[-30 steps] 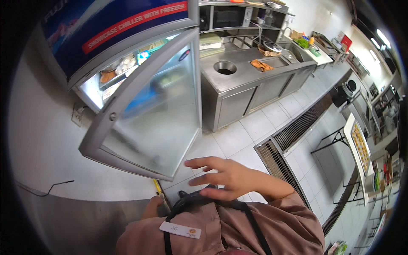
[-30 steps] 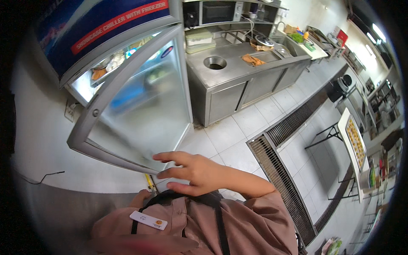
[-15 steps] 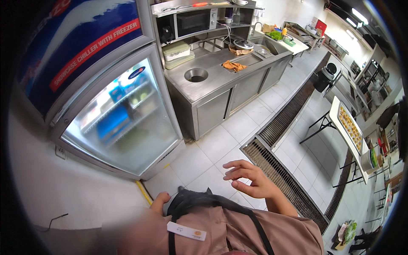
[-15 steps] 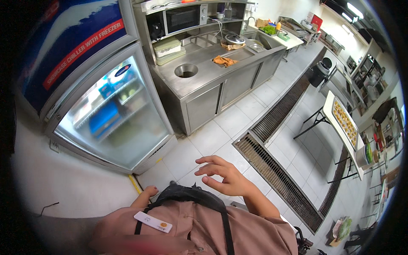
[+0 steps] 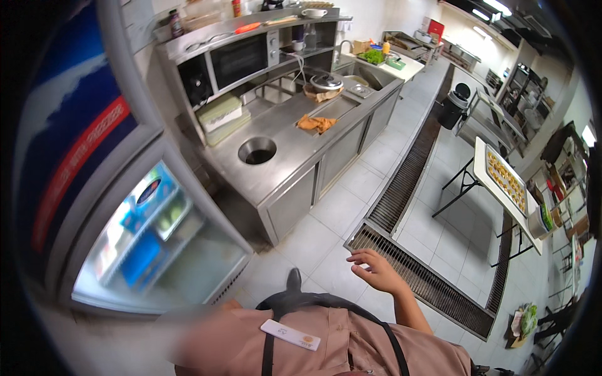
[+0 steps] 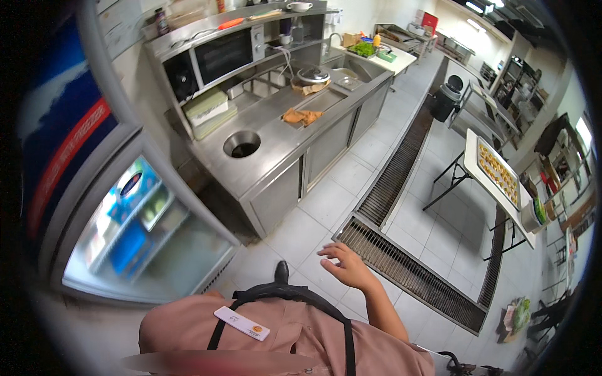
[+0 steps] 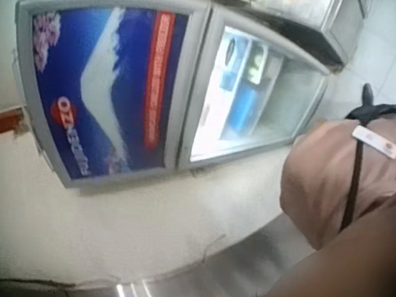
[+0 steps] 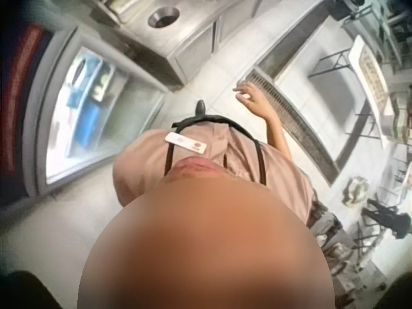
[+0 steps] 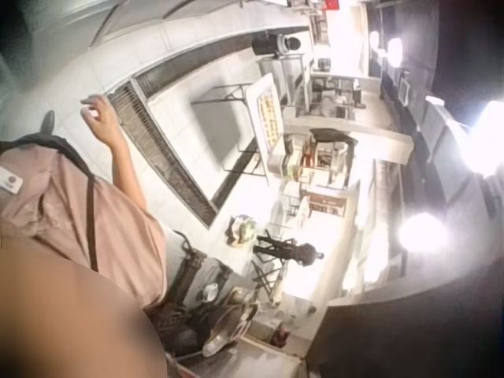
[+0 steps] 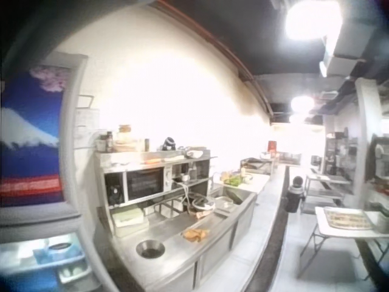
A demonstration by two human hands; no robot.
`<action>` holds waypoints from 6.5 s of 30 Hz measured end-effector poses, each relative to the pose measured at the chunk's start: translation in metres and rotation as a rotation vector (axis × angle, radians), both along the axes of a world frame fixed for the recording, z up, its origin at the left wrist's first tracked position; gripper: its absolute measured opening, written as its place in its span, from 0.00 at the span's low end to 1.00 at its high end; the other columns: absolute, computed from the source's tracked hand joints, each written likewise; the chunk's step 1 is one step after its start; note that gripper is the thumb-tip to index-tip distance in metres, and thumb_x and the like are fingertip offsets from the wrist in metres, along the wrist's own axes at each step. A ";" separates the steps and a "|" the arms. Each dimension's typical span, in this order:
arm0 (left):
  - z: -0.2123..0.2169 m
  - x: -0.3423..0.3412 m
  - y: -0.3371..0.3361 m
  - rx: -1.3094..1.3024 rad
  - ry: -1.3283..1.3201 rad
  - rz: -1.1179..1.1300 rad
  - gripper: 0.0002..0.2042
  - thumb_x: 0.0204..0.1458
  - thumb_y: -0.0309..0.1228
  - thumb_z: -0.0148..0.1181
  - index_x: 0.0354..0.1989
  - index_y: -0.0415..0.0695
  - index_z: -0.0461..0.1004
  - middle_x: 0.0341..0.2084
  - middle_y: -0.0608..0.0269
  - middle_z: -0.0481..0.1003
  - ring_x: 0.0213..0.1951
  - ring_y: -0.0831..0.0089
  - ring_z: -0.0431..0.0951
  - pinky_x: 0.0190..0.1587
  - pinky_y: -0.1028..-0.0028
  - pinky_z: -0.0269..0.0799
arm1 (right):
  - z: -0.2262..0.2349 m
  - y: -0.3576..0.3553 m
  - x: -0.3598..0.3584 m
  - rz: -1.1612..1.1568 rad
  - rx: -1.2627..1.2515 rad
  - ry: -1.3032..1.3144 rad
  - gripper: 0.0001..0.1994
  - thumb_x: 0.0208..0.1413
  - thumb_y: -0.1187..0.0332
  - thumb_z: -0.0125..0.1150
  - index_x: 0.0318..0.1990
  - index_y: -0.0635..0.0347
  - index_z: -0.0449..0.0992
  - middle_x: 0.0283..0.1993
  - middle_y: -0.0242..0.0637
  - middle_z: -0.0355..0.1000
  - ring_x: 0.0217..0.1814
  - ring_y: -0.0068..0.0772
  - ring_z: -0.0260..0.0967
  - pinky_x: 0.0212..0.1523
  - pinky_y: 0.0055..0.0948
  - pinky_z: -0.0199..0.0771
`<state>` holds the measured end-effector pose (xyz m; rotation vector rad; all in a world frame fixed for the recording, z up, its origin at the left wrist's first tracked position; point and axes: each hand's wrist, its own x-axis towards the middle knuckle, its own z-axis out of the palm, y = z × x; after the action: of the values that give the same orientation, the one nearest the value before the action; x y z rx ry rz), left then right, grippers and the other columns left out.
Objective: The person retrieves a container of shredded cheese from a refrigerator and walks to a prep table. They sprinkle cheese by hand onto a tray of assembled tacos, then use a grater to shred more cheese into the container. The person continues sprinkling cheese onto the tacos.
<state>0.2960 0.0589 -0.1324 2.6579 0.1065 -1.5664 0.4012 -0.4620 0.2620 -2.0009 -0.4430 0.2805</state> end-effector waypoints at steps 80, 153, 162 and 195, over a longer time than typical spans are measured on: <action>0.034 1.688 -1.161 -0.992 -0.452 0.382 0.11 0.53 0.35 0.54 0.29 0.39 0.74 0.21 0.65 0.73 0.24 0.78 0.71 0.27 0.75 0.67 | -0.351 -1.084 1.146 -1.041 -0.592 0.846 0.18 0.49 0.58 0.54 0.44 0.60 0.75 0.43 0.46 0.74 0.43 0.47 0.73 0.42 0.38 0.72; 0.238 1.611 -2.693 -0.849 1.035 -1.353 0.16 0.31 0.19 0.50 0.33 0.34 0.74 0.24 0.64 0.73 0.23 0.76 0.70 0.25 0.77 0.65 | -0.164 -1.925 1.309 -2.389 1.533 -0.763 0.26 0.57 0.46 0.47 0.52 0.57 0.71 0.48 0.39 0.73 0.48 0.34 0.72 0.52 0.34 0.70; 0.296 1.407 -2.778 -0.808 1.046 -2.377 0.17 0.42 0.35 0.56 0.40 0.38 0.74 0.38 0.49 0.75 0.41 0.61 0.74 0.44 0.68 0.69 | -0.164 -1.948 1.279 -2.490 1.342 -1.711 0.24 0.58 0.53 0.42 0.56 0.61 0.65 0.52 0.41 0.69 0.51 0.38 0.69 0.55 0.35 0.66; 0.334 0.916 -2.657 -1.907 2.654 -2.451 0.13 0.42 0.37 0.61 0.33 0.43 0.72 0.30 0.62 0.73 0.38 0.65 0.72 0.42 0.69 0.64 | -0.144 -2.043 0.967 -3.222 0.874 -2.412 0.19 0.56 0.61 0.50 0.52 0.60 0.64 0.50 0.39 0.68 0.53 0.36 0.66 0.55 0.35 0.65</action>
<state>1.2123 -2.5976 0.2018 2.2063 2.1835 0.9649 1.3679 -2.5055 0.1177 -0.8828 -1.1078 2.5806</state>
